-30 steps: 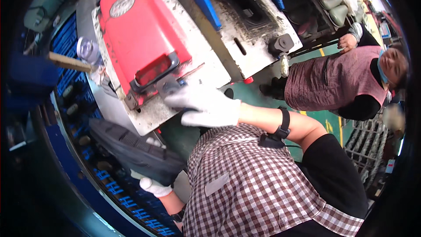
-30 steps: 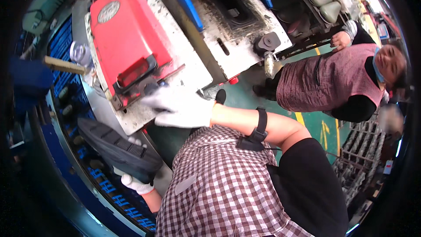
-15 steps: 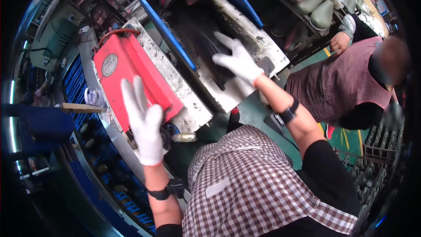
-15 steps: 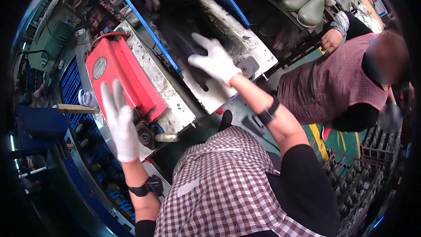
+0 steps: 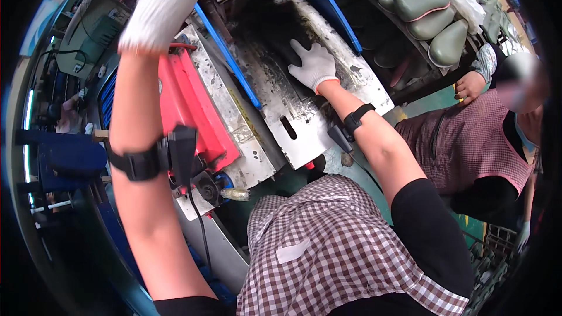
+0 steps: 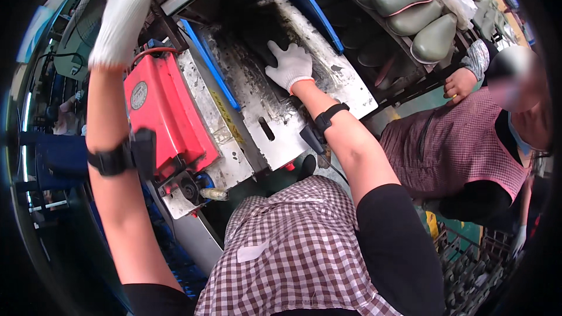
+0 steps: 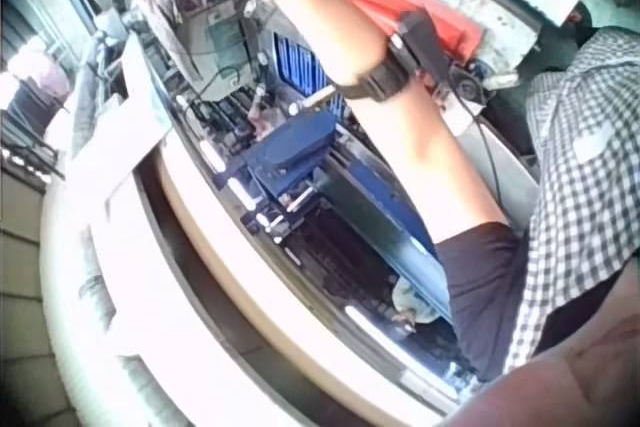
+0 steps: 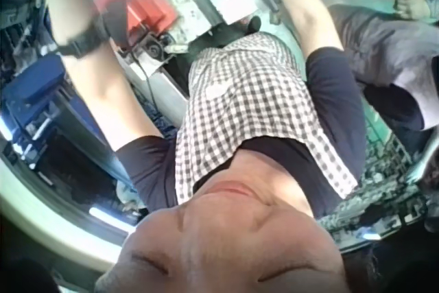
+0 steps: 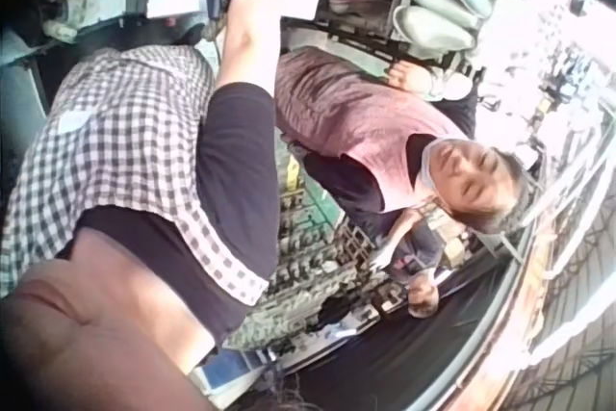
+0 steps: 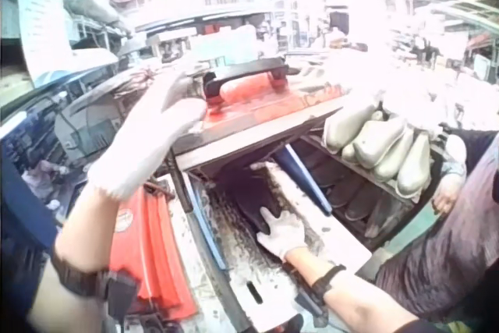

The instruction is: Using a heat and pressure machine to attach soles to shoes in a manufacturing environment.

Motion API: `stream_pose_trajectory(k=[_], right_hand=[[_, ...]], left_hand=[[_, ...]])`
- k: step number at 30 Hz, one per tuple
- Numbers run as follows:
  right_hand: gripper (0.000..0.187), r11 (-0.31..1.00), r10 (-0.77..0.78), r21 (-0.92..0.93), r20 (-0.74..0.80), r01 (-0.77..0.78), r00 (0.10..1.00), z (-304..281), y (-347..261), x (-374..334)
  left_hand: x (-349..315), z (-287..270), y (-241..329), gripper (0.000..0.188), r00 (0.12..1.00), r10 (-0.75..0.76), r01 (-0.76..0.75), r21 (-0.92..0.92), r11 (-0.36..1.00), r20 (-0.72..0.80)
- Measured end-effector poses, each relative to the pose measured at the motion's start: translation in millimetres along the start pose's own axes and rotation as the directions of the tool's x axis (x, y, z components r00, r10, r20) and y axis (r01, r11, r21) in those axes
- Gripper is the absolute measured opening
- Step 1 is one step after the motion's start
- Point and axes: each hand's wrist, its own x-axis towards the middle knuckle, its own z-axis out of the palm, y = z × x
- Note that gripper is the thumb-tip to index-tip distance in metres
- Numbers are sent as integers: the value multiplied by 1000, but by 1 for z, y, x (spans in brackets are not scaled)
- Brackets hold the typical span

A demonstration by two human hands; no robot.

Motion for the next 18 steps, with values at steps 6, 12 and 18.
stream_pose_trajectory(k=[6, 12, 18], right_hand=[[81, 992, 16, 127, -21, -13, 1000, -7, 7, -6], [55, 912, 103, 397, -460, 101, 882, -11, 78, -95], [32, 186, 590, 891, 235, -414, 772, 31, 118, -243]], left_hand=[[62, -5, -16, 60, 946, 188, -264, 292, 919, 263], [1, 32, -10, 56, 976, -85, 118, -164, 979, 199], [-90, 99, -42, 63, 973, 211, -227, 528, 818, 92]])
